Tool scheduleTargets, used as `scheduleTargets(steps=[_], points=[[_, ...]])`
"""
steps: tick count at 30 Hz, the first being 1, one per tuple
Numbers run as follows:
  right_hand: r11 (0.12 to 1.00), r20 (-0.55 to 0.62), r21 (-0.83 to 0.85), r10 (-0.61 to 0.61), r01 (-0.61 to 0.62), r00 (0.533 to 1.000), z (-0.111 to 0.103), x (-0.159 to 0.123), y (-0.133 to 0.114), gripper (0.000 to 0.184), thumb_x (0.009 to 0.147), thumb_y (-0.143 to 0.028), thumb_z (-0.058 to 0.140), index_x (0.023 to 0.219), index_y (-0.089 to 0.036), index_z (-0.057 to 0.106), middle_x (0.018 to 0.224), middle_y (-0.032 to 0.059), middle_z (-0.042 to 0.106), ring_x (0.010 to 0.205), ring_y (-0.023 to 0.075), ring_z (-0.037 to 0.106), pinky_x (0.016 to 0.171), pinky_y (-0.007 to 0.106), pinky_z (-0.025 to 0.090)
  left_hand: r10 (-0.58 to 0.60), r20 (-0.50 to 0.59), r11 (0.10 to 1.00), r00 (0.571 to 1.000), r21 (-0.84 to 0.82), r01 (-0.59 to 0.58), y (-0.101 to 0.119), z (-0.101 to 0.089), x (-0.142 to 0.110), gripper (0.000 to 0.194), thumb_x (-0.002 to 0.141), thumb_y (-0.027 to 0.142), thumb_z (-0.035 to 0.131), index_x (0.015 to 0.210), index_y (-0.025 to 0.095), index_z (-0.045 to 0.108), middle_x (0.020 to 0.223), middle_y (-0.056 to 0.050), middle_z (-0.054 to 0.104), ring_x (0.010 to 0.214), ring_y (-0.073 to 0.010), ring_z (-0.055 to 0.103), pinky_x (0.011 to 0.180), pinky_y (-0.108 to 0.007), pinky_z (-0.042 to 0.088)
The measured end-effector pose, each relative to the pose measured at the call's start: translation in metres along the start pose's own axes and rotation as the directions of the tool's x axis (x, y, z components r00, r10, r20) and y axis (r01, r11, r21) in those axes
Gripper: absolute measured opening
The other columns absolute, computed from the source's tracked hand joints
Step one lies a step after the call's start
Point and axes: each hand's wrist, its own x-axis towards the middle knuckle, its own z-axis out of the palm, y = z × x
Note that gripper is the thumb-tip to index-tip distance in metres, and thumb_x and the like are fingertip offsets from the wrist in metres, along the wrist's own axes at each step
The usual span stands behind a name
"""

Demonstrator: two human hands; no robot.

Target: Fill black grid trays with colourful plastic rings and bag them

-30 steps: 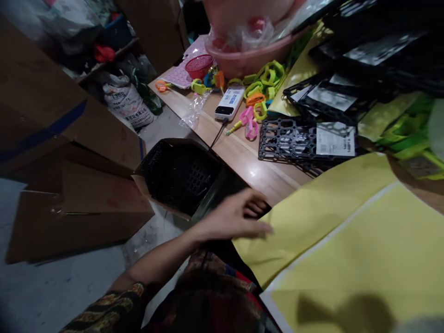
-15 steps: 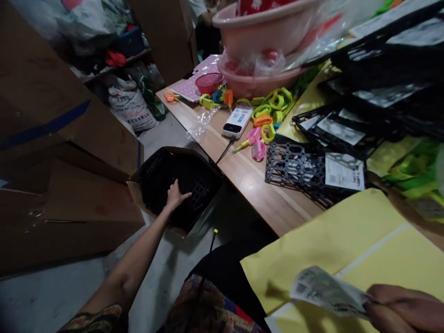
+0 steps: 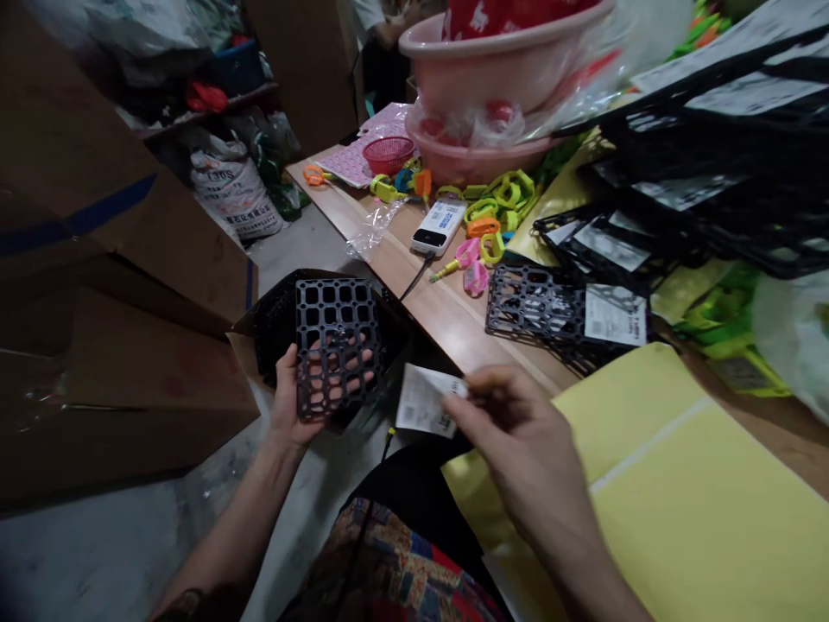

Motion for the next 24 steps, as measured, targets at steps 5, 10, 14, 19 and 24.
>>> scheduleTargets(steps=[5,10,14,19,24], points=[[0.954,0.133,0.203,0.195,-0.219,0.972,0.041,0.009,-0.009,0.045,0.066,-0.046,0.091,0.088,-0.020,0.062,0.073,-0.0006,0.065,0.064,0.0144,0.062,0.056,0.025,0.054,-0.180,0.032,0.971,0.983,-0.153,0.182,-0.032,0.040,-0.017,0.047,0.088,0.057,0.061,0.115,0.019,0.067,0.102,-0.008,0.078,0.097,-0.0269,0.074,0.089,-0.041,0.058],[0.877,0.123,0.341,0.316,-0.339,0.941,0.045,0.003,-0.001,0.052,0.059,-0.044,0.094,0.086,-0.020,0.057,0.072,-0.0031,0.064,0.064,0.0129,0.062,0.060,0.025,0.055,-0.118,-0.013,0.982,0.993,-0.150,0.115,-0.052,0.060,-0.020,0.046,0.087,0.058,0.062,0.113,0.021,0.069,0.096,-0.003,0.078,0.094,-0.0240,0.073,0.088,-0.037,0.058],[0.885,-0.003,0.335,0.345,-0.324,0.939,0.038,0.000,0.002,0.053,0.057,-0.043,0.095,0.085,-0.020,0.057,0.073,-0.0026,0.064,0.066,0.0132,0.062,0.060,0.025,0.055,-0.069,0.009,0.991,0.998,-0.112,0.070,-0.053,0.070,-0.023,0.051,0.088,0.062,0.059,0.118,0.022,0.067,0.104,-0.005,0.078,0.106,-0.0270,0.072,0.092,-0.039,0.057],[0.843,-0.118,0.466,0.360,-0.268,0.926,0.038,-0.001,0.003,0.057,0.055,-0.041,0.096,0.090,-0.021,0.056,0.077,-0.0030,0.065,0.068,0.0136,0.064,0.064,0.026,0.057,0.116,0.005,0.991,0.993,-0.069,-0.116,-0.061,0.082,-0.025,0.070,0.082,0.074,0.064,0.134,0.028,0.060,0.131,-0.006,0.070,0.125,-0.0279,0.064,0.098,-0.037,0.056],[0.869,-0.113,0.391,0.373,-0.304,0.921,0.043,-0.004,0.008,0.054,0.058,-0.043,0.093,0.089,-0.021,0.055,0.075,-0.0019,0.065,0.068,0.0154,0.065,0.063,0.028,0.057,0.244,0.044,0.969,0.969,0.034,-0.246,-0.072,0.087,-0.027,0.092,0.063,0.061,0.089,0.142,0.033,0.051,0.137,-0.006,0.067,0.131,-0.0278,0.061,0.103,-0.034,0.054]])
